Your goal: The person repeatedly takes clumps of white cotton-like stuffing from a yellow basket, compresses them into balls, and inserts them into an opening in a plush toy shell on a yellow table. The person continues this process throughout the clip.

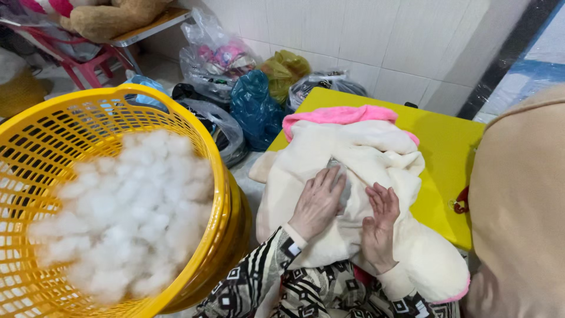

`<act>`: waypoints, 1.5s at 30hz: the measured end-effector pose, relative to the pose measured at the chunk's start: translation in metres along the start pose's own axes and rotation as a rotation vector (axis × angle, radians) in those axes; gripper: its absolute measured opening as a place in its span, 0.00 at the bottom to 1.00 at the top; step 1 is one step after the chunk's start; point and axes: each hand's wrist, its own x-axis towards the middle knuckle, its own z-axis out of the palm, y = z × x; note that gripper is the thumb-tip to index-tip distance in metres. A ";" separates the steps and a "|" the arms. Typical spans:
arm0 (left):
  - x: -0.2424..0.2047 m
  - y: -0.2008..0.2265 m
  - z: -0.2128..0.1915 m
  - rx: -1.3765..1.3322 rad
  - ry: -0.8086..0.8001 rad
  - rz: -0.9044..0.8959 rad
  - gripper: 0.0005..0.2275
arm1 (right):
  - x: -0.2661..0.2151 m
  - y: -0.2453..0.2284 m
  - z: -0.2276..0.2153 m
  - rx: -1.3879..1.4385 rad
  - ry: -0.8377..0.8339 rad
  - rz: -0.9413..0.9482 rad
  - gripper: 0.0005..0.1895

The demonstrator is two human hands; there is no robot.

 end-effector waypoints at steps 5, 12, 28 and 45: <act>0.010 -0.019 0.047 0.146 -0.103 -0.082 0.36 | -0.002 0.003 0.008 -0.037 -0.004 0.046 0.45; -0.013 -0.039 0.072 0.042 -0.163 -0.118 0.10 | 0.022 0.000 0.015 -0.686 -0.300 -0.080 0.67; -0.008 -0.013 -0.051 -0.317 0.212 -0.035 0.09 | 0.020 0.007 0.011 -0.632 -0.261 0.223 0.72; -0.020 -0.073 0.018 -0.747 0.147 -0.121 0.72 | 0.048 -0.007 0.027 -0.788 -0.404 -0.134 0.67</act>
